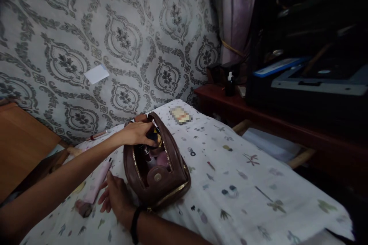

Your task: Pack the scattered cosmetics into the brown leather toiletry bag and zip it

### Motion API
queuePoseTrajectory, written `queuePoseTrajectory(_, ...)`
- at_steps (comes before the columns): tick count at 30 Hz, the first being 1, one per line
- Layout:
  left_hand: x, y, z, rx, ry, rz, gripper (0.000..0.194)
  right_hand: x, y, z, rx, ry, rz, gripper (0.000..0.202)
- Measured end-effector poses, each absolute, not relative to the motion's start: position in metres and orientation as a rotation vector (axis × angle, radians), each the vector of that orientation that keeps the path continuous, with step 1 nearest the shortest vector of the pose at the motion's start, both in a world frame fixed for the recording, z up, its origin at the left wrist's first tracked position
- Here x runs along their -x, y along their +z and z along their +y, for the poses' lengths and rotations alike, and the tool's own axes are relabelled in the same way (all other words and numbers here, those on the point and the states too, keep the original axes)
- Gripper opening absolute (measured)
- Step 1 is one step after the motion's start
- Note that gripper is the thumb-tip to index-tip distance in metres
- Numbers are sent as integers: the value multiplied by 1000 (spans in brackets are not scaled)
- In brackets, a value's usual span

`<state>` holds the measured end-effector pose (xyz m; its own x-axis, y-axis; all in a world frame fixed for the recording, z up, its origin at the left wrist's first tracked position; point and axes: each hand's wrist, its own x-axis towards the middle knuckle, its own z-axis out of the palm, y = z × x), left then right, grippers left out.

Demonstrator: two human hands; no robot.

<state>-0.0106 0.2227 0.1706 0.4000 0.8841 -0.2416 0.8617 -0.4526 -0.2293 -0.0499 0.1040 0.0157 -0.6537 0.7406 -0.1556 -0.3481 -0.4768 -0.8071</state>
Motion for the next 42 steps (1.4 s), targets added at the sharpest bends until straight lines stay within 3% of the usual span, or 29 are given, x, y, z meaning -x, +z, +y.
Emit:
queuePoseTrajectory(10, 22, 178, 223, 2661, 326, -1607, 42, 53, 12, 105, 670, 2148, -1055, 72)
queuePoseTrajectory(13, 35, 186, 211, 2742, 16, -1585, 27, 52, 10, 104, 667, 2116, -1066, 70)
queuePoseTrajectory(19, 74, 175, 155, 2441, -707, -1565, 25, 51, 7, 102, 634, 2065, -1090, 69)
queuePoseTrajectory(29, 168, 98, 83, 2154, -887, -2198, 28, 46, 10, 101, 624, 2017, -1161, 64)
queuePoseTrajectory(37, 221, 53, 59, 1678, -1236, -2324, 31, 47, 7, 102, 619, 2020, -1186, 57)
queuePoseTrajectory(42, 240, 35, 51, 1658, -1013, -2433, 26, 47, 8, 101, 673, 2021, -1185, 60)
